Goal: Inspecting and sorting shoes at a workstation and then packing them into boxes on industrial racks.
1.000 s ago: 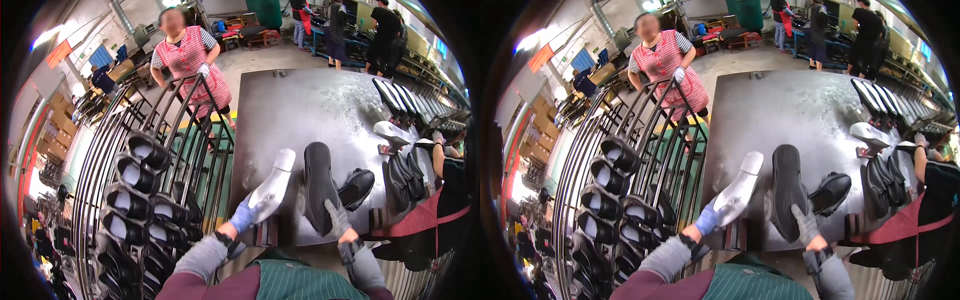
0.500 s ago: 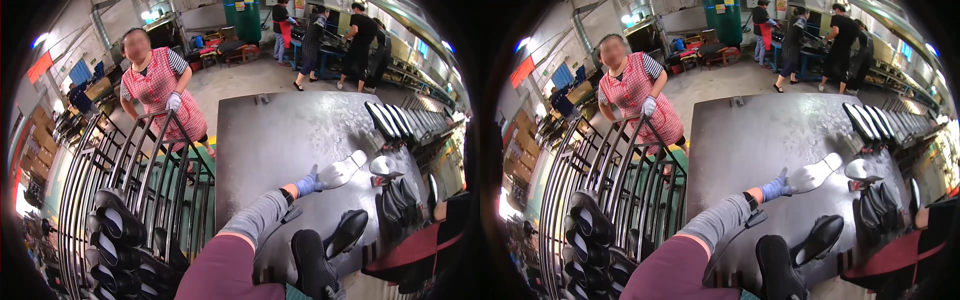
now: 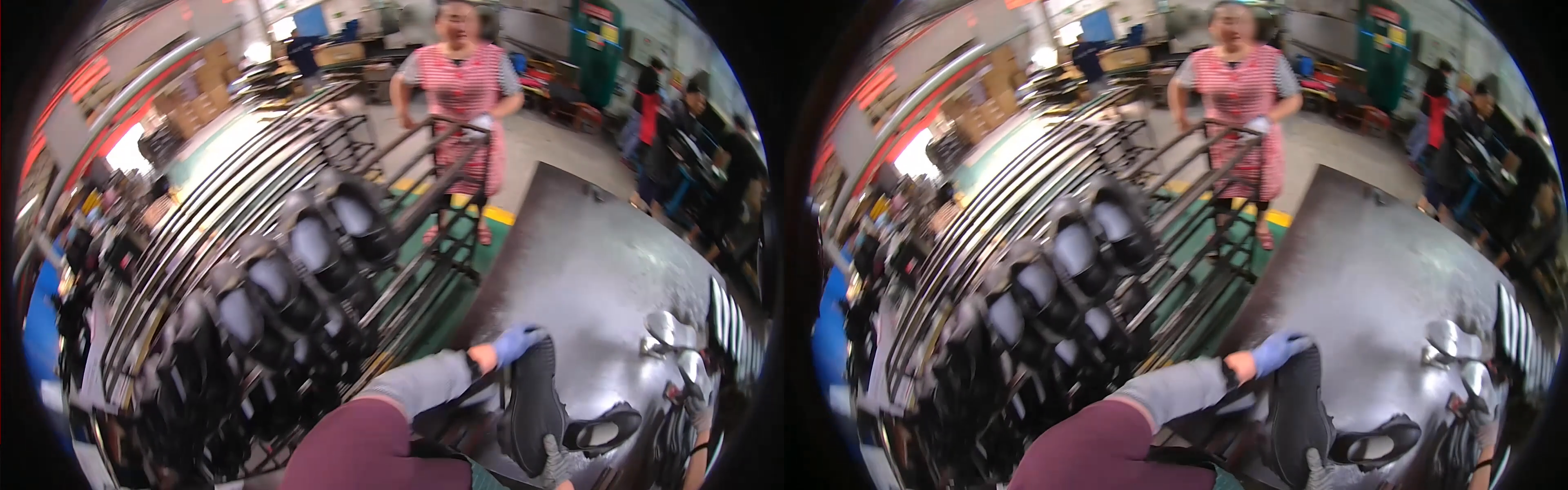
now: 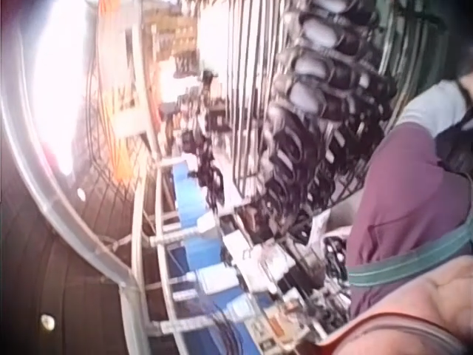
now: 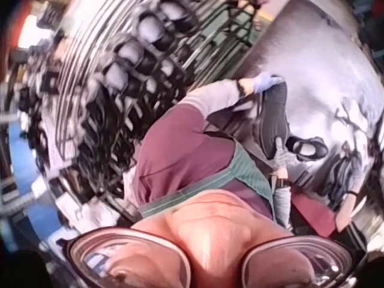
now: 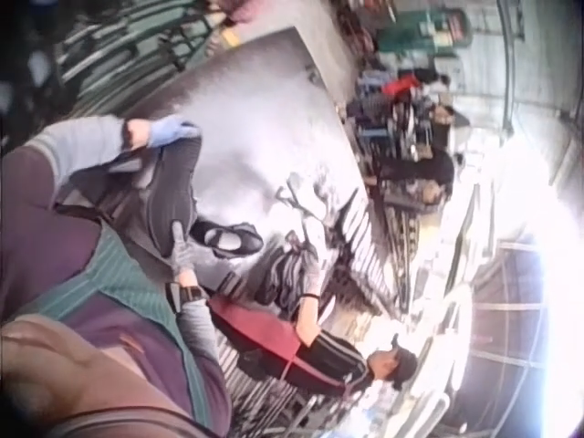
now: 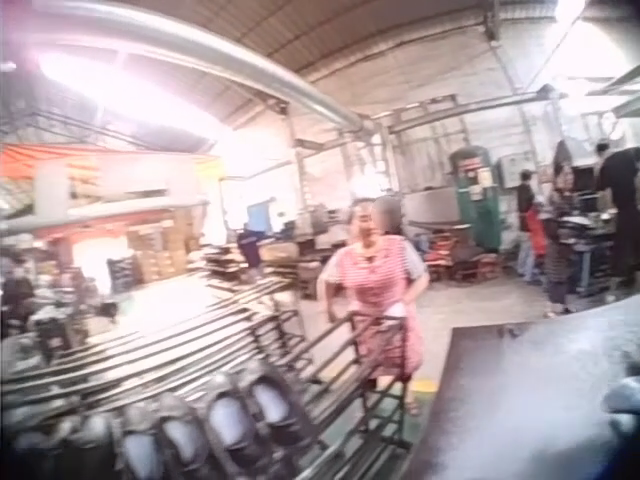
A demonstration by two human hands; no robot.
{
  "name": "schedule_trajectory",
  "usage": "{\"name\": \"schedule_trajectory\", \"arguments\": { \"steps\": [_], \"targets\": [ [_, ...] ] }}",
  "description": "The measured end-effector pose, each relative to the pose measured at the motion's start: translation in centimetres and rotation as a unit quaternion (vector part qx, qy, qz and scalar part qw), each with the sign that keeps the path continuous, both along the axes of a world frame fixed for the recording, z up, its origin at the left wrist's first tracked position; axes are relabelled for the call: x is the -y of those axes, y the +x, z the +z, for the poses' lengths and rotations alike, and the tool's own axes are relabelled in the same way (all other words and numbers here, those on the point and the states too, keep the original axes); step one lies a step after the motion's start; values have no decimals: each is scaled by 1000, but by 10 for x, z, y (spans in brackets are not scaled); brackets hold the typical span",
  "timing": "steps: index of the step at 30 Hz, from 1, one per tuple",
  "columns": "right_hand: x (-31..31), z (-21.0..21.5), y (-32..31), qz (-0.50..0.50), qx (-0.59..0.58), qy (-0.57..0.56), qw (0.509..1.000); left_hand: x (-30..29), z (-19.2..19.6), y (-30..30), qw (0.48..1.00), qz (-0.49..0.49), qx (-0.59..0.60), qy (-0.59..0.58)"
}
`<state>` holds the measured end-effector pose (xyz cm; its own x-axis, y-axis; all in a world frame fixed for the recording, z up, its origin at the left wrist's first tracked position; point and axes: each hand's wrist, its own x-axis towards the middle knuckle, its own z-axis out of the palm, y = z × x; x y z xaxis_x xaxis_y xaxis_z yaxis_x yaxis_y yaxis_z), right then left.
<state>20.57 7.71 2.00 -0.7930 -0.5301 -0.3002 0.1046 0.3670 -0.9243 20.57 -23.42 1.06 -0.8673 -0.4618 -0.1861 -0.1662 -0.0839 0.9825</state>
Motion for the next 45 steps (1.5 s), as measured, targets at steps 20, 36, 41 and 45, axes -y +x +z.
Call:
{"name": "schedule_trajectory", "arguments": {
  "steps": [20, 36, 41, 45],
  "targets": [
    [109, 10, 28, 197, 27, -138, 970, -35, 2, 108, 974, -115, 3, 197],
    [5, 20, 155, -19, 133, -349, 928, -178, 71, 222, 945, -122, -217, -213],
    [-85, 33, 207, -20, 545, -349, 762, -262, 78, 289, 888, -148, -235, -366],
    [-128, 70, 187, 98, 64, -176, 977, -273, 45, 316, 925, -21, -151, -349]
  ]
}}
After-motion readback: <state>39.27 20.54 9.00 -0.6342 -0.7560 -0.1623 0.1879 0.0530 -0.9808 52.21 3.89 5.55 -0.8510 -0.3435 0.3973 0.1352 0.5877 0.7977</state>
